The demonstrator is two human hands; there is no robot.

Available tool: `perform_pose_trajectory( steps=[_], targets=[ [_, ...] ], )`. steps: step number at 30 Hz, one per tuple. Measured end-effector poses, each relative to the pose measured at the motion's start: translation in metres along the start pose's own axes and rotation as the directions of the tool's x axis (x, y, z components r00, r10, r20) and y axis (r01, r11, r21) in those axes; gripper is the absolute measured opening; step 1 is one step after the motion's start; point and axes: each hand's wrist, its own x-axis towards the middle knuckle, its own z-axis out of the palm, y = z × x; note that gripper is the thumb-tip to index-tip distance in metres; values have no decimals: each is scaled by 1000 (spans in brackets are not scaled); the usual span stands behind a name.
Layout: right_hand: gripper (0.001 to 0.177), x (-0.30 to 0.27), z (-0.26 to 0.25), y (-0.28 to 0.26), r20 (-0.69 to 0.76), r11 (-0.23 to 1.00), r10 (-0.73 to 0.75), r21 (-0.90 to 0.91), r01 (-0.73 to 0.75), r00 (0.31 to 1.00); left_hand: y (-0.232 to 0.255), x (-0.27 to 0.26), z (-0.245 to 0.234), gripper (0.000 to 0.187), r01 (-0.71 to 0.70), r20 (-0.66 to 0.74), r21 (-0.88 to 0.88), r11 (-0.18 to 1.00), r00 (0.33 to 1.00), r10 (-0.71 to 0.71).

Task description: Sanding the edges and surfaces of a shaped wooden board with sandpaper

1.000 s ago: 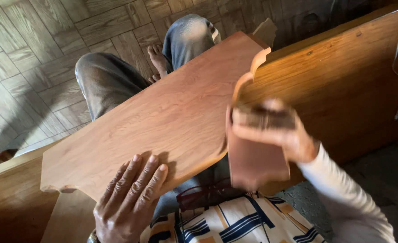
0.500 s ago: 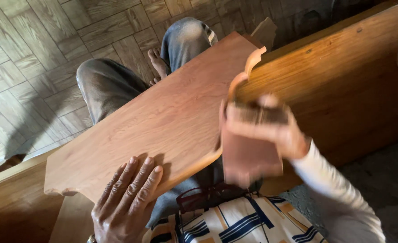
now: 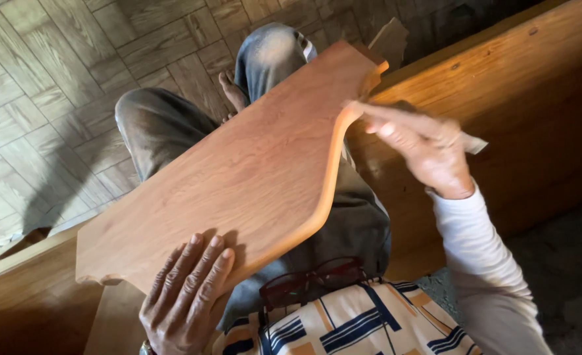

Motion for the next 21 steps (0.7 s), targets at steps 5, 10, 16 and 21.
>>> perform_pose_trajectory(
  steps=[5, 10, 16, 21],
  targets=[
    [19, -9, -13, -19, 37, 194, 603, 962, -192, 797, 1, -2, 0, 36, 58, -71, -25, 998, 996, -59],
    [36, 29, -55, -47, -104, 556, 302, 826, -87, 948, -9, -10, 1, 33, 9, -59, -3, 1000, 998, -9],
    [69, 4, -48, -38, -134, 901, -141, 394, 184, 981, -13, -19, 4, 42, 62, -74, -46, 997, 995, -66],
    [52, 2, -72, -58, -129, 888, -293, 332, 320, 947, -14, -16, 4, 41, 36, -90, -19, 999, 995, -38]
  ],
)
